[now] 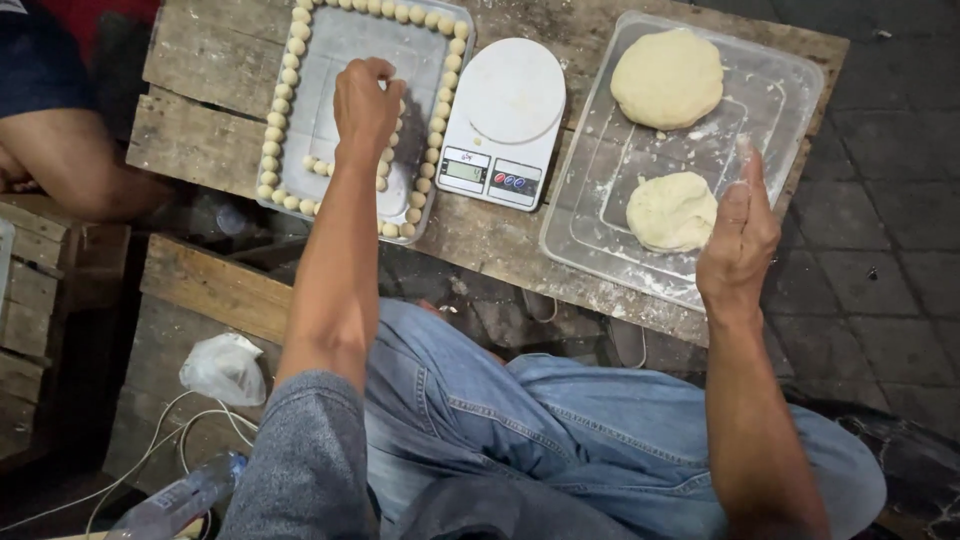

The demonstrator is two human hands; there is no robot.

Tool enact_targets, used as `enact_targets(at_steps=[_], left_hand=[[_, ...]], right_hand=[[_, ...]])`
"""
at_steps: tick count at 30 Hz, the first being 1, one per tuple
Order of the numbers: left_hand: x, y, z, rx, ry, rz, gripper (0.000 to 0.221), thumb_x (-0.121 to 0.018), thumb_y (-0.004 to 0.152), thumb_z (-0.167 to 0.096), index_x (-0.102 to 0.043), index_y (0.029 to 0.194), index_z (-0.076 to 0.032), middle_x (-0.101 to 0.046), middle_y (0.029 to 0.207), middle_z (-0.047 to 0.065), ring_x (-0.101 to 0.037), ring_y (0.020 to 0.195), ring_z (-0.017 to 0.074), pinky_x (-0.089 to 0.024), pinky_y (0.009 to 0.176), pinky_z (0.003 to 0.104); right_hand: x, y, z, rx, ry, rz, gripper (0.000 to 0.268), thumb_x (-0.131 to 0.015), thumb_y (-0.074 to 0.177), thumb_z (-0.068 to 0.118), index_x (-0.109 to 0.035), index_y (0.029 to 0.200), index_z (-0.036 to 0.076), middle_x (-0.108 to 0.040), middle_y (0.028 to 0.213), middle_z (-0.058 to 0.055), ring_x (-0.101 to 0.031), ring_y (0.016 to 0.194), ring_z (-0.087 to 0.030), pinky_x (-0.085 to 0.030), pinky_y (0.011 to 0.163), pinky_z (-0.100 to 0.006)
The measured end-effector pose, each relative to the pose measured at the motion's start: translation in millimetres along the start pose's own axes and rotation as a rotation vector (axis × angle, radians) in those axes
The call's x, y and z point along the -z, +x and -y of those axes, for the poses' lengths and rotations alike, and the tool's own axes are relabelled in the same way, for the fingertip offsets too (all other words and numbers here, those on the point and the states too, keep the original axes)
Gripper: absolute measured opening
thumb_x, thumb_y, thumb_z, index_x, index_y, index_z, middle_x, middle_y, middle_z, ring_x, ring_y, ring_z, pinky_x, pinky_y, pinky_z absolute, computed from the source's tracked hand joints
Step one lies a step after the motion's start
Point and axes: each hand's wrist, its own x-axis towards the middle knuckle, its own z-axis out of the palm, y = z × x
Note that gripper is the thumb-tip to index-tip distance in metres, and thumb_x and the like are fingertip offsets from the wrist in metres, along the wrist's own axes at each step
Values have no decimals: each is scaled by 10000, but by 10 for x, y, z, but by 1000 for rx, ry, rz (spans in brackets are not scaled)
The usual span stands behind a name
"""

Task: Weighing and shaping small dough balls from a larger mass of dough.

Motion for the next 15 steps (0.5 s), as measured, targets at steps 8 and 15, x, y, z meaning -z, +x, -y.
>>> enact_targets(at_steps=[8,15], left_hand=[[-300,52,411,-204,226,27,350,-556,997,-28,-454,663,-36,-507,871,197,-396,533,250,-287,460,359],[-160,-19,102,-10,87,24,214,-666,974,-58,-653,1183,-16,-555,1164,200,-662,835,368,-553,694,486]], right_hand=[[29,17,62,-26,33,-3,569,-304,1200,335,-455,1597,-44,-611,1093,-109,-462,857,-194,-415,763,-381],[47,45,129,16,47,-3,536,-314,1176,293,-470,1499,-105,-478,1528,-320,-429,1460,-421,-367,1219,-478]])
